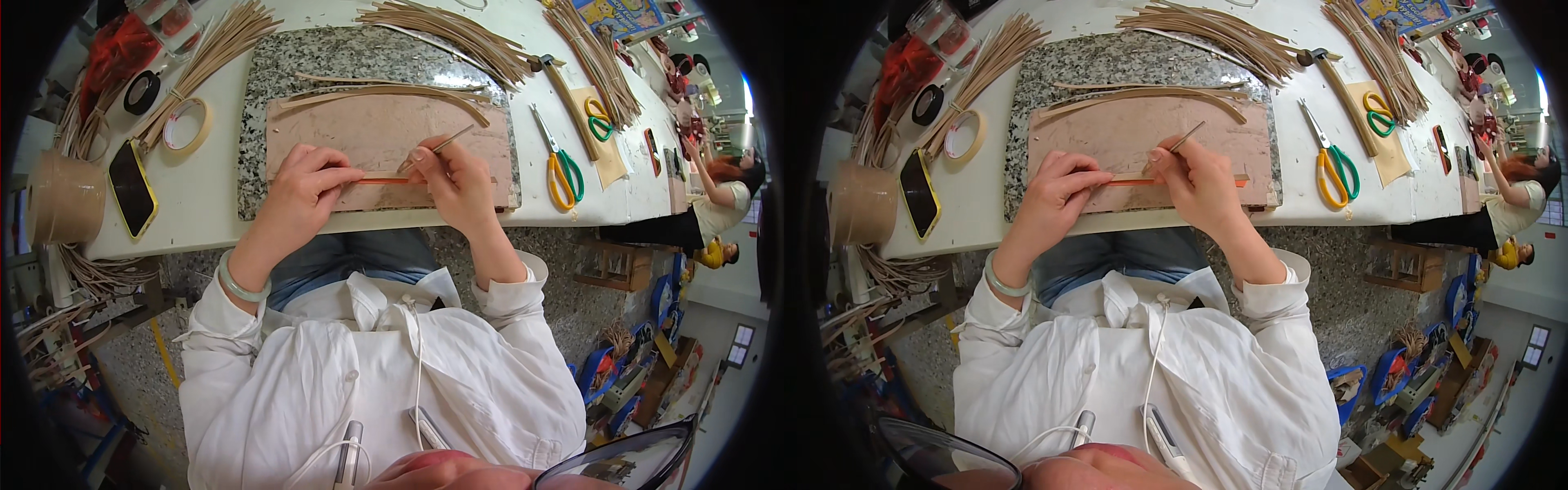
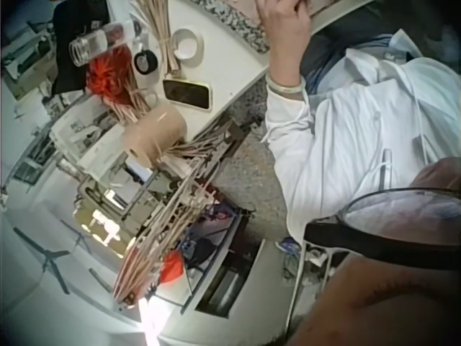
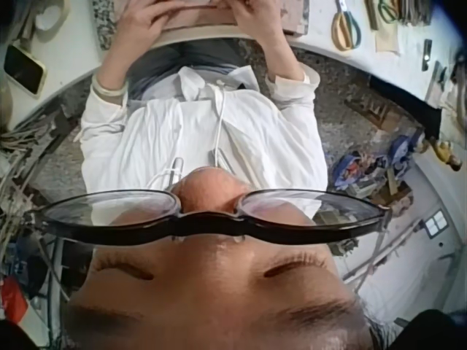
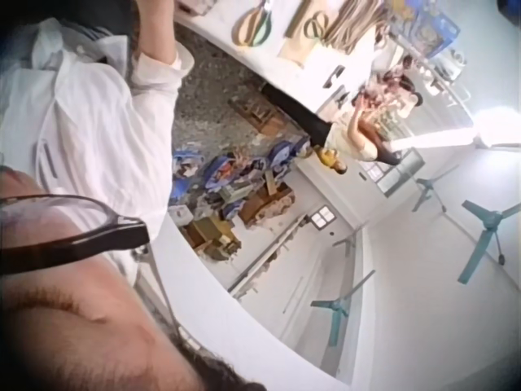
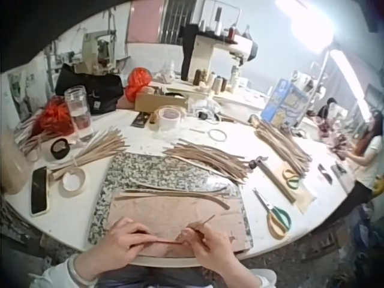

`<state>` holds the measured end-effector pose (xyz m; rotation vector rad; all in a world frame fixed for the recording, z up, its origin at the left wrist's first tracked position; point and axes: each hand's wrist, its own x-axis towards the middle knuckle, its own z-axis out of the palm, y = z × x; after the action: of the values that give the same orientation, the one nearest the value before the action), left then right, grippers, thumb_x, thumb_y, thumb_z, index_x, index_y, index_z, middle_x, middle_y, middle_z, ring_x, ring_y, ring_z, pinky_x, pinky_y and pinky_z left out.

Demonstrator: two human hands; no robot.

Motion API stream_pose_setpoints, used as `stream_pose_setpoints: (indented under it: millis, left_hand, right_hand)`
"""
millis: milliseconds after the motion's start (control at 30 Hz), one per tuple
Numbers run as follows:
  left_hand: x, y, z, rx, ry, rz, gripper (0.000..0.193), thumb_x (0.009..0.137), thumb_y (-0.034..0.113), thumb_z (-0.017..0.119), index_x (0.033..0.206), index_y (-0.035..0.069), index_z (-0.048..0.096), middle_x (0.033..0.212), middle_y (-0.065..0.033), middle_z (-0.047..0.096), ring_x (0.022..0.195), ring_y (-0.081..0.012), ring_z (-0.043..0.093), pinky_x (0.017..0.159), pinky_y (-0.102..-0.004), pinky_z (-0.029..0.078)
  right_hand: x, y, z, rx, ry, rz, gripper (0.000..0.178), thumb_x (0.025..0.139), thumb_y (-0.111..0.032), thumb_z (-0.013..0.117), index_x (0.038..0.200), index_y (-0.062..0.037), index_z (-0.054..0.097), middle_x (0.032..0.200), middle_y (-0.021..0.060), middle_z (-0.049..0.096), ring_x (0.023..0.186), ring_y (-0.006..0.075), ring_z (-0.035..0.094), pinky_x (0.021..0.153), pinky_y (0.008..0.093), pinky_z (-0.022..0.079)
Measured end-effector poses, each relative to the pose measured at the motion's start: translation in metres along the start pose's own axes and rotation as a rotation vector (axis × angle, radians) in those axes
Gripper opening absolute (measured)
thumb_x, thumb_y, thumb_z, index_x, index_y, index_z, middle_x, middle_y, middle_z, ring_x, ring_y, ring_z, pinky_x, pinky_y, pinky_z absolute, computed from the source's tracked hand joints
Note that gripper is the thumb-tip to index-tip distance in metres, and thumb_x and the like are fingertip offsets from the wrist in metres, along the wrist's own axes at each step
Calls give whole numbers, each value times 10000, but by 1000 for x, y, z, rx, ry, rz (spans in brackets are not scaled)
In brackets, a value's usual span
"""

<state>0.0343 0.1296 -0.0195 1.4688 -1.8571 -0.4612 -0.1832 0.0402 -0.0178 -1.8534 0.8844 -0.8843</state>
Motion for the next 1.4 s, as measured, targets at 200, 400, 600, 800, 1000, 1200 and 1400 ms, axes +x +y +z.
stream_pose_setpoints:
  millis: [200,400,600,800,1000,1200,1400]
  left_hand:
    - [1,0,-1,-18,-6,-13,275,797,-34,657,1043,56,738,1010,-59,649,972,-253,570,832,-355,486]
    - [0,-2,0,-42,-2,-29,262,794,-29,657,1030,51,737,1002,-64,651,968,-261,574,832,-360,486]
    - [3,0,-3,-168,-2,-133,234,850,-31,654,1077,23,644,1015,-72,652,945,-218,614,847,-330,516]
    - [1,-1,1,-368,-2,-311,412,903,-39,635,1271,50,471,1045,-84,637,975,-164,643,879,-300,541]
    - [0,-6,-4,-491,-12,-313,479,893,-49,566,1345,39,433,1063,-133,644,965,-221,654,885,-333,533]
    - [-2,-12,-7,-523,-31,-301,523,910,-76,487,1410,46,397,1145,-130,616,1033,-203,623,940,-325,497]
    - [-1,-12,-9,-521,-39,-296,543,911,-80,495,1426,55,391,1182,-122,600,1073,-194,594,971,-327,469]
  right_hand:
    - [1,5,19,-94,25,-121,102,959,-86,634,961,15,627,711,131,681,635,193,689,583,298,516]
    - [6,-4,16,-31,-1,-13,85,946,-70,640,944,15,631,698,134,670,618,210,680,577,298,515]
    - [6,-1,32,-57,10,-91,72,939,-62,645,935,9,635,694,132,666,606,209,669,564,292,506]
    - [7,-4,32,-38,-16,-95,68,942,-62,639,937,6,634,702,126,670,611,200,671,567,291,509]
    - [10,-3,49,30,11,-45,84,957,-80,629,968,3,629,705,120,673,637,185,690,582,293,520]
    - [9,0,51,30,7,-37,90,962,-90,629,974,0,629,701,119,669,645,187,692,583,298,521]
    - [10,-1,50,-62,3,-99,97,959,-93,634,959,4,632,700,126,667,628,190,683,584,302,520]
